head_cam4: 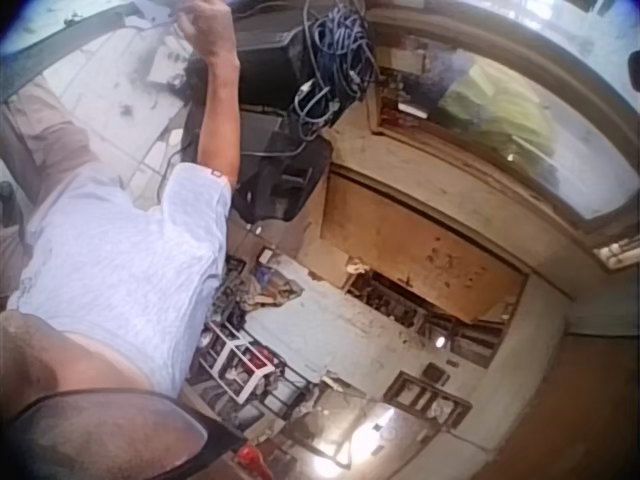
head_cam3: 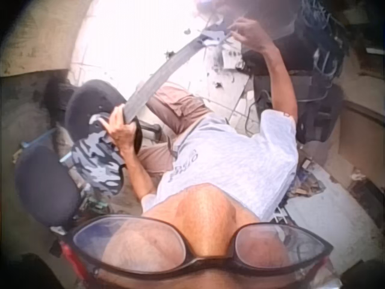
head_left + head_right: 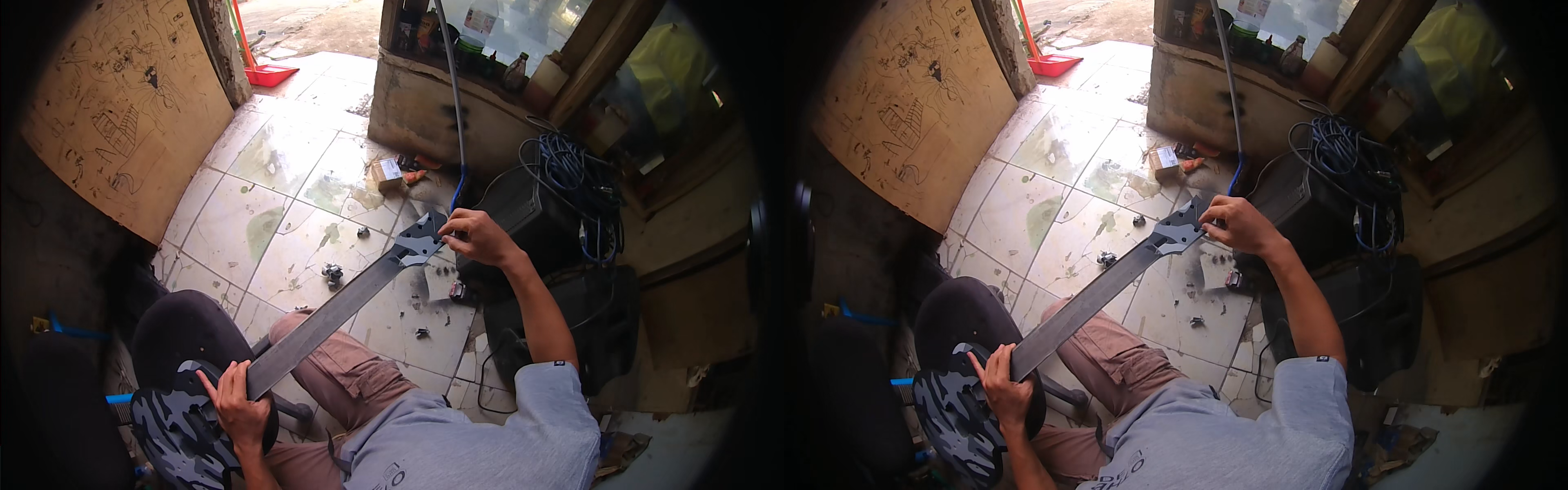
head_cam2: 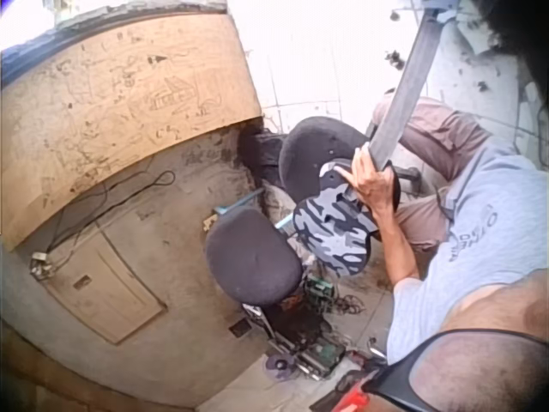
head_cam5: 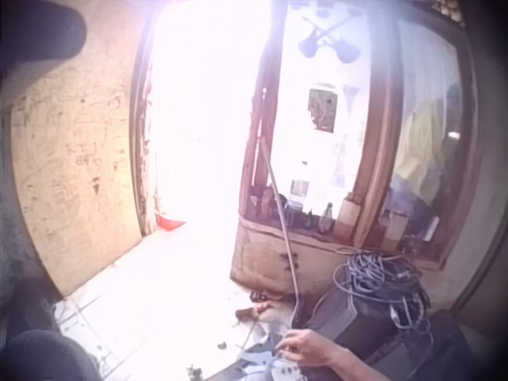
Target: The person cleans a guitar body with a cloth, then picks up a small piece from the floor and attaches it to the headstock of the guitar neck.
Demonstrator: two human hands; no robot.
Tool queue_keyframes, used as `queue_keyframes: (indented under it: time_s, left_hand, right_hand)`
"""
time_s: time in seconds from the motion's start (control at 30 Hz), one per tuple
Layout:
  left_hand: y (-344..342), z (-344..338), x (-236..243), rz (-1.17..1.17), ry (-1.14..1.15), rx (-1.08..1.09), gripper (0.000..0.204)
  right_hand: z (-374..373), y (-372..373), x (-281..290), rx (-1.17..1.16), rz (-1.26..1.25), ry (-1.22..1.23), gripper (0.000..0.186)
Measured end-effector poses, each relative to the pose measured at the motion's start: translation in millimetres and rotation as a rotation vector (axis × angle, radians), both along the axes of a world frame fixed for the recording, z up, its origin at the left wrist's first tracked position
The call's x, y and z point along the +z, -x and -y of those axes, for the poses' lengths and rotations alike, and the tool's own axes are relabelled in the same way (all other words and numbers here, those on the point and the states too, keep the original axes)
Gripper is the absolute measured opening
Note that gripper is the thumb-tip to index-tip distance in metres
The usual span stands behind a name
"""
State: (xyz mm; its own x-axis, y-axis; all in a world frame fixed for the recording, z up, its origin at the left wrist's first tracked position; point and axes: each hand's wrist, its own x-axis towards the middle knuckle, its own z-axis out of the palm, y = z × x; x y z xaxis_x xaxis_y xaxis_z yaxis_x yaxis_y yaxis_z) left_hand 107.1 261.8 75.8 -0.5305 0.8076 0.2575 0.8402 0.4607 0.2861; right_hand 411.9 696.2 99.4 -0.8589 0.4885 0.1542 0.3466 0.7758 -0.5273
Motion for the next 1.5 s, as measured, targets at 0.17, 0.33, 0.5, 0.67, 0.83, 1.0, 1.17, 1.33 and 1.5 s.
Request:
queue_keyframes:
  time_s: [0.17, 0.33, 0.5, 0.67, 0.83, 1.0, 1.17, 1.33, 1.5]
  left_hand:
    - [-1.1, -1.7, 1.0, 0.002, -0.004, -0.007, 0.048]
    - [-1.5, -1.4, 0.0, 0.013, -0.026, 0.0, 0.048]
    - [-2.2, -3.0, 2.5, 0.022, -0.041, -0.003, 0.048]
    - [0.4, -0.3, 0.8, 0.024, -0.046, 0.0, 0.05]
    - [0.0, -0.4, 1.1, 0.017, -0.048, 0.0, 0.05]
    - [-0.2, -0.7, 1.3, 0.019, -0.046, 0.002, 0.05]
    - [1.1, -0.8, 0.6, -0.003, -0.031, 0.0, 0.049]
    - [-0.5, -1.8, 0.8, 0.0, -0.049, 0.009, 0.048]
    - [-1.4, -2.5, 0.9, 0.016, -0.047, 0.003, 0.049]
  right_hand:
    - [7.4, 7.1, -6.9, 0.064, 0.121, -0.346, 0.003]
    - [10.7, 18.6, -9.2, 0.121, 0.168, -0.503, 0.009]
    - [-0.3, 20.1, -10.2, 0.149, 0.106, -0.474, 0.01]
    - [-15.2, 21.9, -7.5, 0.139, 0.05, -0.414, 0.016]
    - [-27.9, 21.7, -8.9, 0.104, 0.047, -0.315, 0.016]
    - [-35.6, 22.4, -8.4, 0.055, 0.04, -0.302, 0.013]
    - [-43.0, 19.1, -9.1, 0.007, 0.063, -0.262, 0.012]
    - [-50.0, 17.5, -7.1, -0.079, 0.015, -0.22, 0.013]
    - [-69.0, 9.4, 2.1, -0.25, -0.097, -0.155, 0.013]
